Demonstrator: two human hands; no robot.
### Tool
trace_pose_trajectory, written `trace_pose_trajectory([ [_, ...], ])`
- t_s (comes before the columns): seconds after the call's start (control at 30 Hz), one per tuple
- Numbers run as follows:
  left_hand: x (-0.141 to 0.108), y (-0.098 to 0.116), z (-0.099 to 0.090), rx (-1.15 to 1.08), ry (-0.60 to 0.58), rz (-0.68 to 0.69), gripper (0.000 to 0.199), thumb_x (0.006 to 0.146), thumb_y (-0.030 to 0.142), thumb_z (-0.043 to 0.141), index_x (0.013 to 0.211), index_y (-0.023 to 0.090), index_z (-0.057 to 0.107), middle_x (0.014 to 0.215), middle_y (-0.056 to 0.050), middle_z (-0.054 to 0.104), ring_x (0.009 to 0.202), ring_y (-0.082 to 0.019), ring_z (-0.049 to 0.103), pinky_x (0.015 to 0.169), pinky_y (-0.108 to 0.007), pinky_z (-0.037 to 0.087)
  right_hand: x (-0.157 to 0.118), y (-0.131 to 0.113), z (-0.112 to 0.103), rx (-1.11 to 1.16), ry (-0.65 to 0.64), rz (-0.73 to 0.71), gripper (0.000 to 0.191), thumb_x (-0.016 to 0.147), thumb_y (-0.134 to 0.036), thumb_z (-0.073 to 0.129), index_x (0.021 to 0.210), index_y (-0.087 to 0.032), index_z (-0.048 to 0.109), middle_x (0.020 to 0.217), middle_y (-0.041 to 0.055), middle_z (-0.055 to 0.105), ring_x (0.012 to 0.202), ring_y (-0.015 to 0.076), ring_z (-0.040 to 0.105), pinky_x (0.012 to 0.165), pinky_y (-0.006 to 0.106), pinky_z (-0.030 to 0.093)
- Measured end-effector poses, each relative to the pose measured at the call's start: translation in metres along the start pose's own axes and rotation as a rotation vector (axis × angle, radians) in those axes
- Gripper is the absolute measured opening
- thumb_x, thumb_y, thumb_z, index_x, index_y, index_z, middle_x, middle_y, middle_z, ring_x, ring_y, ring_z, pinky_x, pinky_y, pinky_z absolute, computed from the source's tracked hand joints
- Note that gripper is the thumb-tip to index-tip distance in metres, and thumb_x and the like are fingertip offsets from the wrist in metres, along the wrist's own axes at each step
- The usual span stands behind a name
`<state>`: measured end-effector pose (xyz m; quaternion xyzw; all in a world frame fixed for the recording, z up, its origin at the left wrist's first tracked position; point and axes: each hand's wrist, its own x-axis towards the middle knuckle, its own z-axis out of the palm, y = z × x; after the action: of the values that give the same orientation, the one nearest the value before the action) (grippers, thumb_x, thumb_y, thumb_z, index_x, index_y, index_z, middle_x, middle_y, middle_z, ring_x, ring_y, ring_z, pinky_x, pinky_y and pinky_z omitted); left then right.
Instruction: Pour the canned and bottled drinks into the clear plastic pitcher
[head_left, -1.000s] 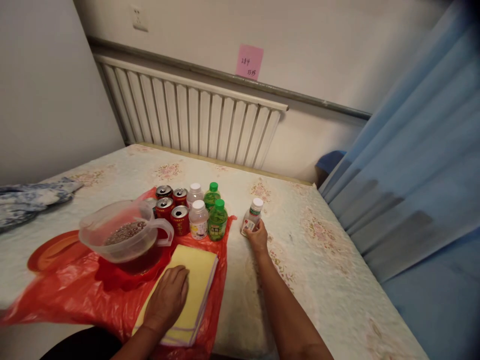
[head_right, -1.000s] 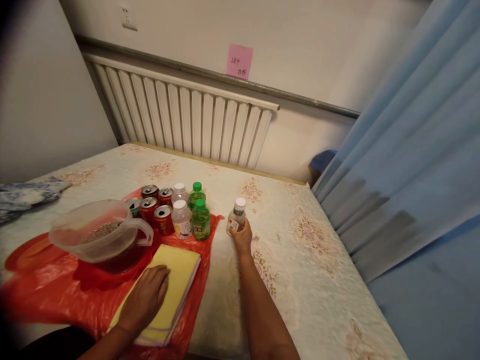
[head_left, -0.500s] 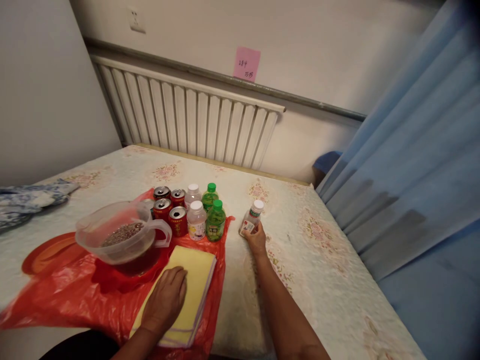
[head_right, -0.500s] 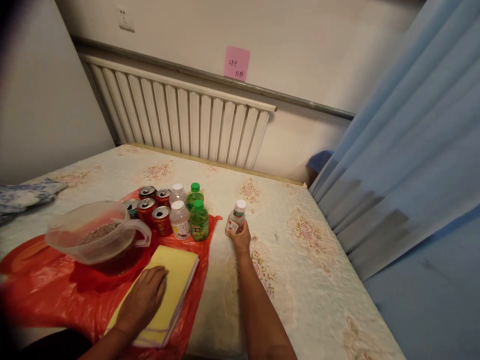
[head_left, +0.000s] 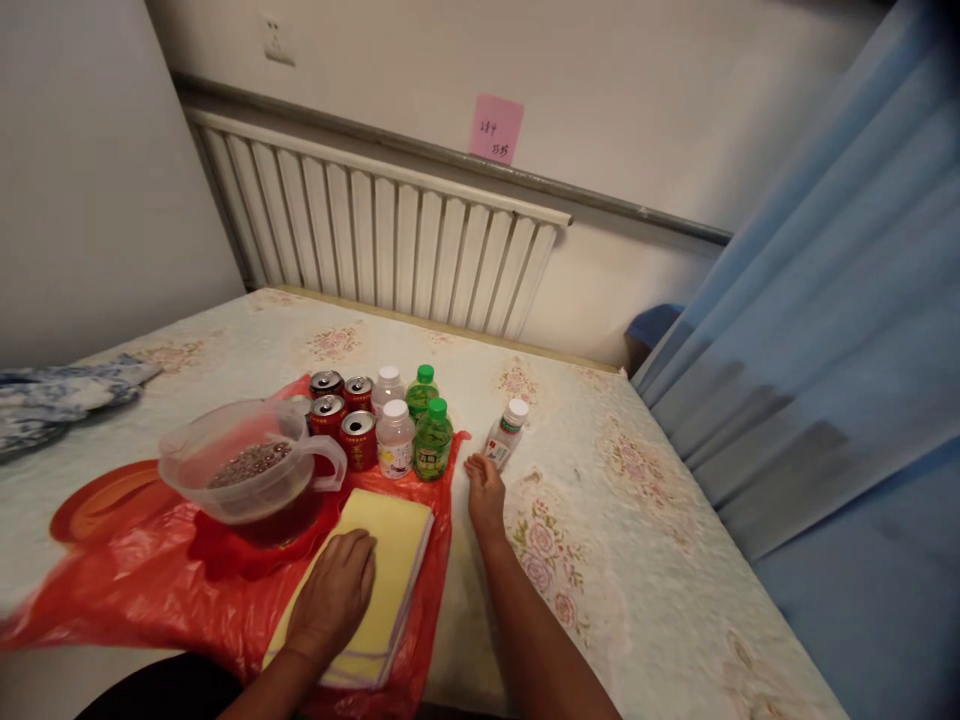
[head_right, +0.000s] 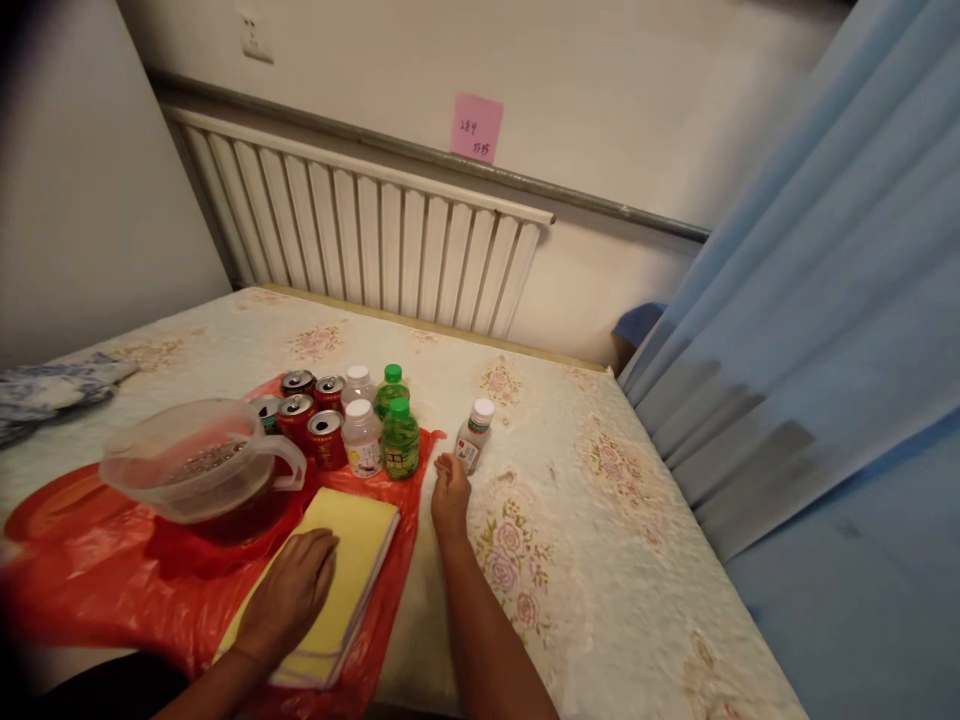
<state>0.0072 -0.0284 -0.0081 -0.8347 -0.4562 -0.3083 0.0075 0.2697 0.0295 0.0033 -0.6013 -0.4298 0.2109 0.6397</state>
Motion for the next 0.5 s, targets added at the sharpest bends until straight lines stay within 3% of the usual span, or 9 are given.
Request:
trace_pose_trajectory([
  [0.2, -0.001, -0.001, 0.001, 0.009, -0.01, 0.001, 0.02, 0.097, 0.025, 0.045, 0.108, 0.019, 0.06, 0.108, -0.011, 0.066, 0.102, -0.027, 0.061, 0.093, -0.045, 0.05, 0.026, 0.004, 0.042, 0.067, -0.125, -0.041, 0.04, 0.084, -0.024, 0.04, 0.117, -0.018, 0.063, 0.115, 0.0086, 0.072, 0.105, 0.019, 0.069, 0.092, 0.035, 0.055],
  [0.33, -0.004, -0.002, 0.003, 0.002, -0.022, -0.001, 0.02, 0.096, 0.024, 0.046, 0.109, 0.019, 0.06, 0.109, -0.011, 0.066, 0.102, -0.027, 0.061, 0.095, -0.045, 0.049, 0.03, 0.007, 0.048, 0.034, -0.175, -0.066, 0.04, 0.078, -0.019, 0.044, 0.112, -0.021, 0.066, 0.113, 0.0052, 0.073, 0.106, 0.0191, 0.068, 0.097, 0.035, 0.052],
  [0.5, -0.003, -0.001, 0.002, 0.001, -0.018, 0.001, 0.019, 0.096, 0.023, 0.046, 0.109, 0.018, 0.06, 0.109, -0.011, 0.065, 0.102, -0.027, 0.06, 0.094, -0.045, 0.049, 0.018, 0.005, 0.043, -0.052, -0.084, -0.063, 0.04, 0.078, -0.019, 0.044, 0.111, -0.02, 0.065, 0.117, 0.0089, 0.071, 0.115, 0.0229, 0.063, 0.107, 0.041, 0.043],
])
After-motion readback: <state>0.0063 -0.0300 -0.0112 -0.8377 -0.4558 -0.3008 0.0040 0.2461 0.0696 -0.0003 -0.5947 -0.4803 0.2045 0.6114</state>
